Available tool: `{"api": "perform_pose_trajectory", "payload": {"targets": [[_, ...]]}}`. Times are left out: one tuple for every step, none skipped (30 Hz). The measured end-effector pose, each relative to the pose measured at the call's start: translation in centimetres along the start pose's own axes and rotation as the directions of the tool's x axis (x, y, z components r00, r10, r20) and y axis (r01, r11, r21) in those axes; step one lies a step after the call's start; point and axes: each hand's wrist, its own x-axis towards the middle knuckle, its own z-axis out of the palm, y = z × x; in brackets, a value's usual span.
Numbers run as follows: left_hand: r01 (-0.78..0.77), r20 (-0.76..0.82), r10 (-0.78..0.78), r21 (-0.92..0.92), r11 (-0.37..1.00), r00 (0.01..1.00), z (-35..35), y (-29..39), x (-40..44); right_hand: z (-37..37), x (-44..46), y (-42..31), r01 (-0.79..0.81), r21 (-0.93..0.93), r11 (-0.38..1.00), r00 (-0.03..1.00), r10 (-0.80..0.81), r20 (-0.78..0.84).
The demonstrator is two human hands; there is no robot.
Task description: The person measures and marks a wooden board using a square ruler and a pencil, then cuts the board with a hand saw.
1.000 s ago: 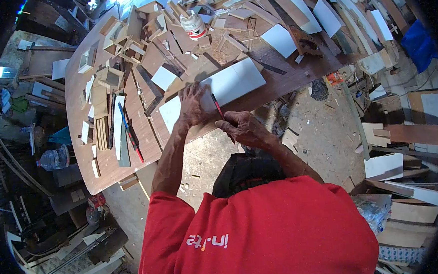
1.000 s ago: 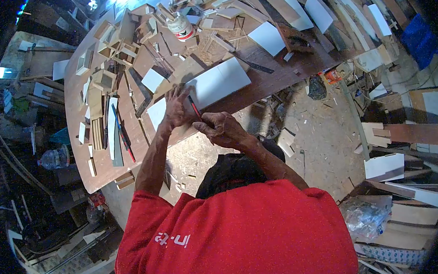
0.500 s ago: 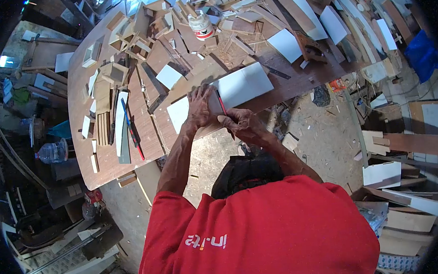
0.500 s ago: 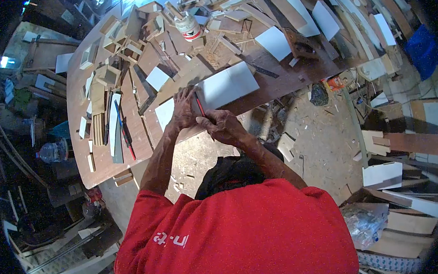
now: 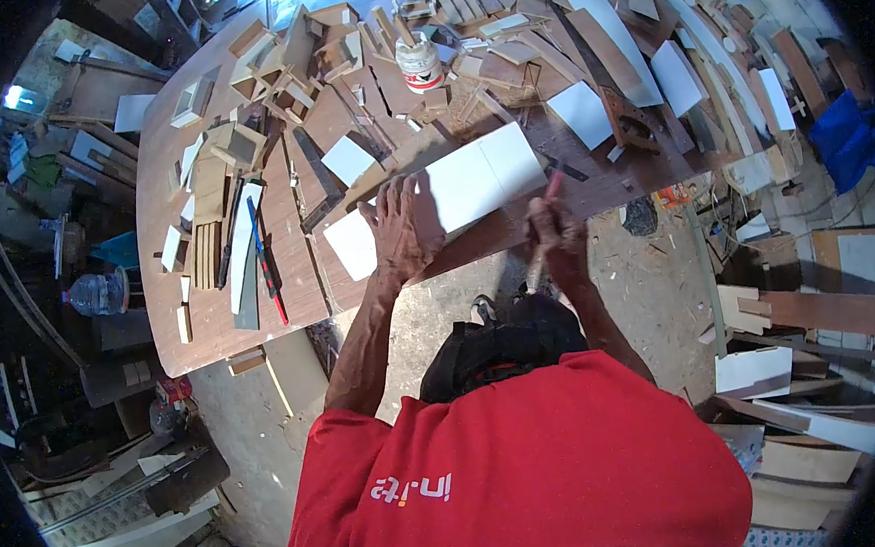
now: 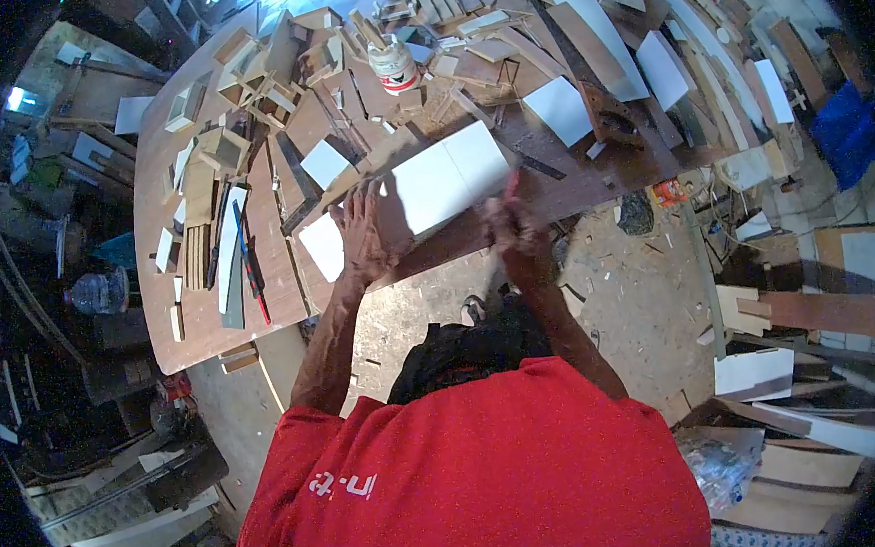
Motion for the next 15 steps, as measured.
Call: {"api": "perform_pose_trajectory", "payload": {"targets": [[0.006, -0.005, -0.006, 0.002, 1.0, 1.0, 0.1, 0.0, -0.3, -1.4, 0.4, 1.2, -0.054, -0.009, 0.999, 0.996, 0.053, -0.065], [0.026, -0.038, -0.025, 0.028, 0.999, 0.999, 0.2, 0.0, -0.4, -2.8, 0.8, 2.4, -0.048, -0.007, 0.999, 0.997, 0.047, -0.058], [0.046, -0.073, -0.042, 0.055, 0.997, 0.996, 0.2, 0.0, -0.6, -4.1, 1.2, 3.6, -0.031, -0.099, 0.995, 0.996, 0.023, -0.083], [0.05, -0.107, -0.051, -0.009, 0.999, 0.993, -0.4, 0.6, -0.7, -5.0, 1.5, 4.2, -0.018, -0.192, 0.981, 0.995, -0.002, -0.105], [0.056, -0.113, -0.056, -0.003, 0.998, 0.992, -0.1, 0.7, -0.9, -5.6, 1.7, 4.9, -0.013, -0.187, 0.982, 0.995, -0.005, -0.096], [0.081, -0.166, -0.088, -0.046, 0.996, 0.982, 0.0, 1.0, -1.0, -6.0, 1.8, 5.1, -0.054, -0.204, 0.977, 0.996, 0.037, -0.087], [0.102, -0.218, -0.119, -0.087, 0.991, 0.969, 0.0, 1.2, -1.2, -6.4, 2.0, 5.5, -0.095, -0.219, 0.971, 0.994, 0.079, -0.08], [0.147, -0.209, -0.166, -0.107, 0.983, 0.964, 0.1, 1.5, -1.6, -7.0, 2.3, 6.3, -0.145, -0.181, 0.973, 0.989, 0.146, -0.007], [0.151, -0.215, -0.169, -0.097, 0.984, 0.962, -0.2, 1.9, -1.6, -6.8, 2.6, 6.8, -0.141, -0.173, 0.975, 0.99, 0.144, 0.002], [0.212, -0.193, -0.225, -0.085, 0.974, 0.955, -0.4, 2.3, -1.7, -6.7, 3.1, 7.3, -0.124, -0.234, 0.964, 0.992, 0.129, 0.003], [0.273, -0.175, -0.282, -0.074, 0.959, 0.943, -0.4, 2.6, -1.7, -6.8, 3.5, 7.7, -0.104, -0.296, 0.95, 0.994, 0.111, 0.006], [0.238, -0.23, -0.26, -0.12, 0.964, 0.938, -0.5, 2.9, -1.7, -6.6, 3.8, 7.1, -0.06, -0.347, 0.936, 0.996, 0.077, 0.037], [0.247, -0.237, -0.269, -0.116, 0.962, 0.934, -0.5, 3.2, -1.7, -6.4, 4.0, 6.6, -0.054, -0.345, 0.937, 0.996, 0.076, 0.05], [0.281, -0.211, -0.299, -0.109, 0.953, 0.931, -0.5, 3.4, -1.8, -6.1, 4.2, 6.0, -0.09, -0.271, 0.958, 0.989, 0.118, 0.09], [0.313, -0.186, -0.327, -0.102, 0.944, 0.926, -0.6, 3.8, -1.8, -6.0, 4.4, 5.7, -0.129, -0.198, 0.972, 0.979, 0.157, 0.132]]}}
